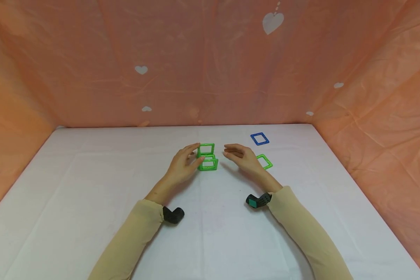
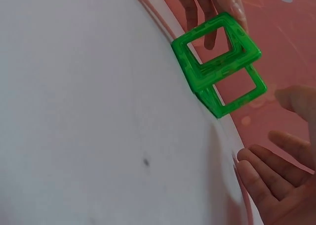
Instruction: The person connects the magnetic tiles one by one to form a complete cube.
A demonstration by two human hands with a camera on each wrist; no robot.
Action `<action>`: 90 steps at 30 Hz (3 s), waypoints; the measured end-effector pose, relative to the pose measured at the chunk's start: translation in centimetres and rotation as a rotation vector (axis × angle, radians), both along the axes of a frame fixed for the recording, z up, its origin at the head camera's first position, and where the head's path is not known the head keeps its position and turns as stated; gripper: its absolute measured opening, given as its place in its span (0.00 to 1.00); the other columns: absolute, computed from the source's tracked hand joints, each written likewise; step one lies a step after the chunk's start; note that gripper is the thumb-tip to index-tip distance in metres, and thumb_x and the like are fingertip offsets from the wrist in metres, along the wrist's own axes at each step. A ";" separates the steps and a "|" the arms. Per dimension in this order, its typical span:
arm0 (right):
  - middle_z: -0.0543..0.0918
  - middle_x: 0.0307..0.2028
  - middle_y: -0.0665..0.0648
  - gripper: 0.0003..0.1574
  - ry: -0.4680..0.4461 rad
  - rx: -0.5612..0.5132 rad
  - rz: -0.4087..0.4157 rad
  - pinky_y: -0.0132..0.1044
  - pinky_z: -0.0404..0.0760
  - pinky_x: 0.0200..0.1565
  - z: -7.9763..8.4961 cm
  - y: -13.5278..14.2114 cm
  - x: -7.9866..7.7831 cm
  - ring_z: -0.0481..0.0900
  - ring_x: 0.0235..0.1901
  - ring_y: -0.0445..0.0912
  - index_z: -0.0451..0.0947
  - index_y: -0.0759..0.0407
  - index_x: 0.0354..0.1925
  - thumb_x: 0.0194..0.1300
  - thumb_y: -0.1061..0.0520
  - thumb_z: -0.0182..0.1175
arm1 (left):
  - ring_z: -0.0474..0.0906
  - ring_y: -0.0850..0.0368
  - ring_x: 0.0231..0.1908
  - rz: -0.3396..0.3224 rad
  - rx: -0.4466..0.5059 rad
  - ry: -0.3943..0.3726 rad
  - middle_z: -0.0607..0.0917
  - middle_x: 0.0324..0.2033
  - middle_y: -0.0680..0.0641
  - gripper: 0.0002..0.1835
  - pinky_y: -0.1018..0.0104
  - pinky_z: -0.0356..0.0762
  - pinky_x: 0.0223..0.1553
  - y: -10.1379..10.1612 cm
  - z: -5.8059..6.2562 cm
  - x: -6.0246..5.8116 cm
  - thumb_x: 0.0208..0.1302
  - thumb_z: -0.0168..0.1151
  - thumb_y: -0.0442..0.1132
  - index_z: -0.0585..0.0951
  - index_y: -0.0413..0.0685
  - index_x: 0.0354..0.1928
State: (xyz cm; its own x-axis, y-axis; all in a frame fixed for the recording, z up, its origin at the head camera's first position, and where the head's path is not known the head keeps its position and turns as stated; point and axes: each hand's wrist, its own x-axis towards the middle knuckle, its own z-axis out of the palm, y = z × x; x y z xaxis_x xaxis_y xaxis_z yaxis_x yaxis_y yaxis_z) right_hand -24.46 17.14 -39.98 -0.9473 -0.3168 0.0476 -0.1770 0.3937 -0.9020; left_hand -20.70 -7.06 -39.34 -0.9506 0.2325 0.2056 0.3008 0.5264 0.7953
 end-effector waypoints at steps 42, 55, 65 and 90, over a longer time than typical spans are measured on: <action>0.69 0.63 0.65 0.29 0.078 0.147 -0.258 0.53 0.71 0.60 0.7 6.2 1.5 0.72 0.60 0.60 0.73 0.60 0.60 0.64 0.50 0.63 | 0.76 0.43 0.53 -0.004 0.044 -0.031 0.71 0.66 0.45 0.28 0.49 0.76 0.53 -0.4 -0.1 -0.4 0.65 0.62 0.43 0.70 0.47 0.67; 0.70 0.61 0.69 0.37 0.100 0.325 -0.284 0.55 0.64 0.64 0.2 7.0 1.4 0.66 0.62 0.61 0.71 0.65 0.62 0.58 0.52 0.68 | 0.77 0.43 0.50 0.001 0.058 -0.007 0.72 0.65 0.43 0.29 0.50 0.76 0.52 -0.4 -0.2 -0.4 0.64 0.63 0.41 0.70 0.44 0.66; 0.73 0.56 0.71 0.40 0.078 0.420 -0.298 0.55 0.67 0.59 0.6 7.3 1.6 0.67 0.57 0.63 0.69 0.68 0.62 0.56 0.52 0.68 | 0.77 0.42 0.49 0.009 0.074 -0.029 0.73 0.64 0.42 0.29 0.49 0.75 0.54 -0.4 -0.1 -0.3 0.64 0.64 0.41 0.71 0.46 0.66; 0.78 0.49 0.71 0.34 0.040 0.431 -0.332 0.49 0.73 0.50 0.8 7.4 1.5 0.73 0.48 0.58 0.76 0.72 0.55 0.56 0.52 0.69 | 0.78 0.43 0.51 0.001 0.093 -0.042 0.72 0.66 0.44 0.28 0.50 0.75 0.54 -0.2 -0.2 -0.4 0.64 0.63 0.42 0.71 0.46 0.66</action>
State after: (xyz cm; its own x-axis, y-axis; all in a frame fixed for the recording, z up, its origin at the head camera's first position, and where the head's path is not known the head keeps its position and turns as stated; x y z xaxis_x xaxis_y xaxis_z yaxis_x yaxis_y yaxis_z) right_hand -22.92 24.51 -39.21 -0.9998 0.0001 0.0179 -0.0114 0.7672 -0.6413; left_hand -21.06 -7.28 -39.55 -0.9590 0.2135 0.1862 0.2658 0.4503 0.8524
